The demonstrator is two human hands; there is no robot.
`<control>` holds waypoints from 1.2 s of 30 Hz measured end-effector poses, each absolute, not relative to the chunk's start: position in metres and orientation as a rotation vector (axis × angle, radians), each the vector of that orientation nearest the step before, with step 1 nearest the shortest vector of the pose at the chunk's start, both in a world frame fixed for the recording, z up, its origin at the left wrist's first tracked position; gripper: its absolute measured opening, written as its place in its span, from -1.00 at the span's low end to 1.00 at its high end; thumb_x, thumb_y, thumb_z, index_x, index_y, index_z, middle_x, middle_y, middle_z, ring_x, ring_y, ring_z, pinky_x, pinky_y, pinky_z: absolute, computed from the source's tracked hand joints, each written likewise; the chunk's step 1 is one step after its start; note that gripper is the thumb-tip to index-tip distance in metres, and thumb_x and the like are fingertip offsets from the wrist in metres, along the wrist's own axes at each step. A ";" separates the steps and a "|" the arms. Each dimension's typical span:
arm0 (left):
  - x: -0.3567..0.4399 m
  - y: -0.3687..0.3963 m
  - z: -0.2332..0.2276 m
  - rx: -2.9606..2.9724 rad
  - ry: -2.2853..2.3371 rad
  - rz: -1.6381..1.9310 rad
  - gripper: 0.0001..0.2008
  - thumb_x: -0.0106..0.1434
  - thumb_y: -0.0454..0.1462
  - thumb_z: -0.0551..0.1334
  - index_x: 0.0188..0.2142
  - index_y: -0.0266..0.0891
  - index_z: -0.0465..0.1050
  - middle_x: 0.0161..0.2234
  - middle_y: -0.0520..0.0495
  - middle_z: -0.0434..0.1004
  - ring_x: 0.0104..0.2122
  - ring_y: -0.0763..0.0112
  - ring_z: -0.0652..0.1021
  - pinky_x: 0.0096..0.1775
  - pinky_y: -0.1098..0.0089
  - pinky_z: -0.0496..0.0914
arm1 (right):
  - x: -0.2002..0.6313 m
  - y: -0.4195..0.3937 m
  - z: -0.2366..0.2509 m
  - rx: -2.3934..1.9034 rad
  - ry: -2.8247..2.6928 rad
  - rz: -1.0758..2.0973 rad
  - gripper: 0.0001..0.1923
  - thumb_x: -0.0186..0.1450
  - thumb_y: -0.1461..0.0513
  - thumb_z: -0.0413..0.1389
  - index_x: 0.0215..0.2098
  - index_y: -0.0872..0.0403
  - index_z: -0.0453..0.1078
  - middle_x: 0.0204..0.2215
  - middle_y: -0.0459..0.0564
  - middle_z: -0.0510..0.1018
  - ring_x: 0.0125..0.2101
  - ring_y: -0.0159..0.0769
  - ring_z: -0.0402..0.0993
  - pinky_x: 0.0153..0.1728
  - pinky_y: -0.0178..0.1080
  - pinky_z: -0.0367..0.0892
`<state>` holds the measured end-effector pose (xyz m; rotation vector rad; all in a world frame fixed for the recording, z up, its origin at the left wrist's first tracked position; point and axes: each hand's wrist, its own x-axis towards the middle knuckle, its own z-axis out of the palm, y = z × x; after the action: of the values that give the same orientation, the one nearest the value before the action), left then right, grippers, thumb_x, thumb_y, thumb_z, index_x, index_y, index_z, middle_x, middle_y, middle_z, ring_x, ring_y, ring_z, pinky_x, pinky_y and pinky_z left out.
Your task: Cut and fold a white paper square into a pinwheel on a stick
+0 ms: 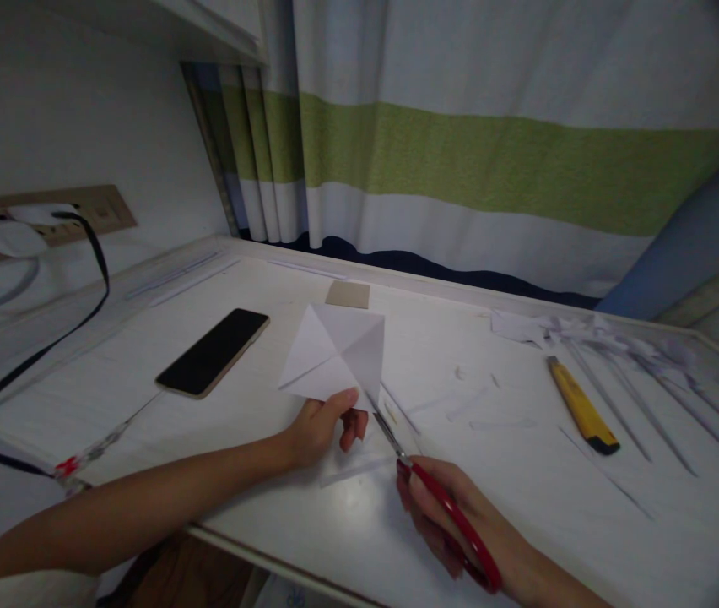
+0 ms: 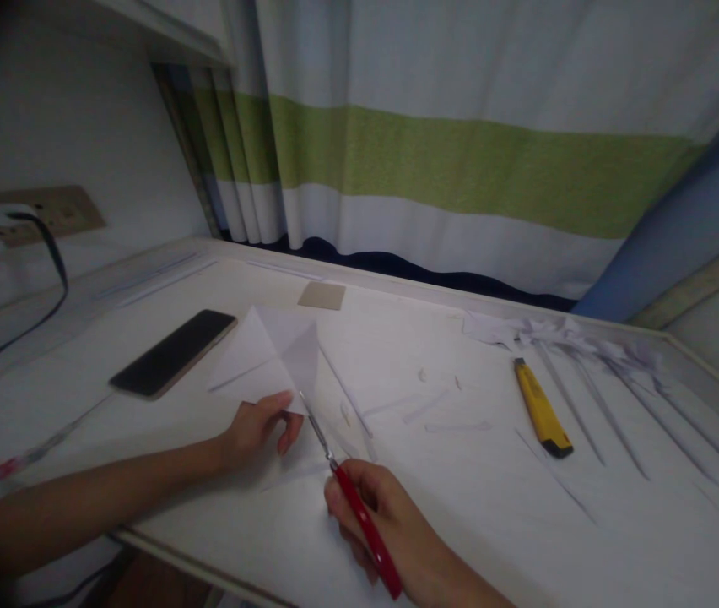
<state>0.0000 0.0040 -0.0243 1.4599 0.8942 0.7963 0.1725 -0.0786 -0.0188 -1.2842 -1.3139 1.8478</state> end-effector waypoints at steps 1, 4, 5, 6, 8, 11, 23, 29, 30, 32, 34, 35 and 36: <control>0.000 0.004 -0.023 1.462 0.901 0.788 -0.50 0.11 -0.04 -0.12 -0.80 -0.27 0.22 -0.84 0.04 0.15 -0.74 0.50 0.26 -0.53 0.42 0.17 | 0.172 -0.078 -0.019 -1.265 -1.320 1.858 -0.62 0.14 -0.04 -0.02 -0.48 0.11 0.11 -0.74 -0.31 0.10 -0.79 -0.64 -0.03 -0.81 -0.53 -0.04; -0.001 0.003 -0.020 1.471 0.917 0.768 -0.49 0.11 -0.04 -0.13 -0.80 -0.26 0.22 -0.84 0.05 0.14 -0.73 0.50 0.26 -0.52 0.42 0.17 | 0.172 -0.078 -0.018 -1.235 -1.334 1.867 -0.62 0.14 -0.04 -0.02 -0.49 0.11 0.10 -0.74 -0.30 0.09 -0.78 -0.63 -0.03 -0.80 -0.52 -0.04; -0.001 0.002 -0.019 1.475 0.923 0.763 -0.50 0.11 -0.03 -0.12 -0.80 -0.26 0.21 -0.84 0.05 0.14 -0.73 0.50 0.26 -0.51 0.43 0.18 | 0.172 -0.078 -0.018 -1.231 -1.338 1.869 -0.62 0.14 -0.05 -0.03 -0.49 0.11 0.10 -0.74 -0.30 0.09 -0.78 -0.63 -0.03 -0.80 -0.51 -0.04; -0.001 0.002 -0.018 1.479 0.930 0.760 -0.50 0.10 -0.03 -0.12 -0.80 -0.26 0.21 -0.84 0.05 0.14 -0.72 0.50 0.26 -0.51 0.43 0.18 | 0.172 -0.078 -0.017 -1.229 -1.340 1.867 -0.61 0.14 -0.05 -0.03 -0.49 0.11 0.10 -0.73 -0.29 0.09 -0.77 -0.63 -0.03 -0.79 -0.51 -0.05; -0.001 0.001 -0.016 1.484 0.947 0.751 -0.50 0.10 -0.04 -0.12 -0.80 -0.25 0.20 -0.84 0.05 0.14 -0.72 0.51 0.25 -0.51 0.43 0.17 | 0.173 -0.077 -0.018 -1.213 -1.350 1.871 -0.61 0.14 -0.06 -0.04 -0.50 0.11 0.09 -0.73 -0.29 0.08 -0.77 -0.63 -0.04 -0.79 -0.51 -0.06; 0.001 0.000 -0.015 1.488 0.961 0.729 -0.50 0.10 -0.05 -0.13 -0.82 -0.24 0.17 -0.85 0.04 0.12 -0.74 0.52 0.23 -0.53 0.43 0.16 | 0.174 -0.077 -0.019 -1.188 -1.380 1.866 -0.61 0.16 -0.06 -0.07 -0.48 0.11 0.09 -0.71 -0.28 0.08 -0.75 -0.63 -0.04 -0.78 -0.51 -0.07; 0.001 -0.002 -0.012 1.524 0.969 0.692 -0.48 0.09 -0.03 -0.15 -0.85 -0.24 0.14 -0.85 0.05 0.08 -0.75 0.53 0.22 -0.53 0.44 0.18 | 0.174 -0.075 -0.017 -1.173 -1.443 1.839 -0.57 0.15 -0.10 -0.11 -0.50 0.12 0.09 -0.71 -0.28 0.09 -0.76 -0.64 -0.05 -0.78 -0.50 -0.07; 0.001 -0.002 -0.012 1.535 0.960 0.701 -0.47 0.10 -0.02 -0.14 -0.85 -0.24 0.14 -0.85 0.05 0.09 -0.74 0.52 0.23 -0.51 0.44 0.19 | 0.173 -0.075 -0.023 -1.197 -1.380 1.849 -0.54 0.10 -0.13 -0.07 -0.54 0.10 0.07 -0.80 -0.31 0.08 -0.83 -0.64 -0.04 -0.85 -0.52 -0.09; 0.001 -0.002 -0.012 1.535 0.960 0.702 -0.47 0.10 -0.02 -0.14 -0.85 -0.24 0.13 -0.85 0.05 0.09 -0.74 0.52 0.23 -0.51 0.44 0.19 | 0.173 -0.075 -0.024 -1.203 -1.368 1.852 -0.54 0.09 -0.13 -0.07 -0.55 0.10 0.07 -0.81 -0.31 0.08 -0.84 -0.64 -0.04 -0.86 -0.52 -0.09; 0.002 -0.002 -0.013 1.534 0.961 0.709 -0.47 0.10 -0.01 -0.14 -0.85 -0.24 0.13 -0.85 0.05 0.09 -0.74 0.52 0.23 -0.52 0.44 0.18 | 0.172 -0.075 -0.025 -1.199 -1.355 1.856 -0.55 0.10 -0.12 -0.06 -0.57 0.10 0.06 -0.83 -0.32 0.08 -0.86 -0.65 -0.04 -0.87 -0.53 -0.10; 0.002 -0.003 -0.013 1.533 0.959 0.715 -0.47 0.10 -0.01 -0.14 -0.85 -0.24 0.13 -0.85 0.04 0.09 -0.74 0.52 0.23 -0.52 0.44 0.18 | 0.171 -0.075 -0.025 -1.189 -1.364 1.854 -0.55 0.10 -0.11 -0.07 -0.59 0.10 0.05 -0.85 -0.32 0.08 -0.87 -0.65 -0.04 -0.88 -0.53 -0.12; 0.002 -0.003 -0.013 1.533 0.959 0.717 -0.47 0.10 0.00 -0.14 -0.85 -0.24 0.13 -0.85 0.04 0.09 -0.74 0.52 0.23 -0.52 0.43 0.18 | 0.171 -0.075 -0.025 -1.190 -1.369 1.848 -0.55 0.11 -0.11 -0.07 -0.59 0.10 0.05 -0.85 -0.31 0.08 -0.87 -0.65 -0.04 -0.88 -0.53 -0.13; 0.002 -0.003 -0.013 1.533 0.957 0.717 -0.47 0.09 0.00 -0.13 -0.85 -0.24 0.13 -0.85 0.04 0.09 -0.74 0.52 0.23 -0.52 0.43 0.18 | 0.171 -0.075 -0.025 -1.192 -1.375 1.840 -0.54 0.11 -0.11 -0.07 -0.60 0.10 0.05 -0.86 -0.31 0.09 -0.88 -0.65 -0.04 -0.88 -0.53 -0.14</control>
<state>0.0021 -0.0027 -0.0127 1.5326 0.9572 0.7170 0.1706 -0.0754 -0.0248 -1.1917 -1.3750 1.8396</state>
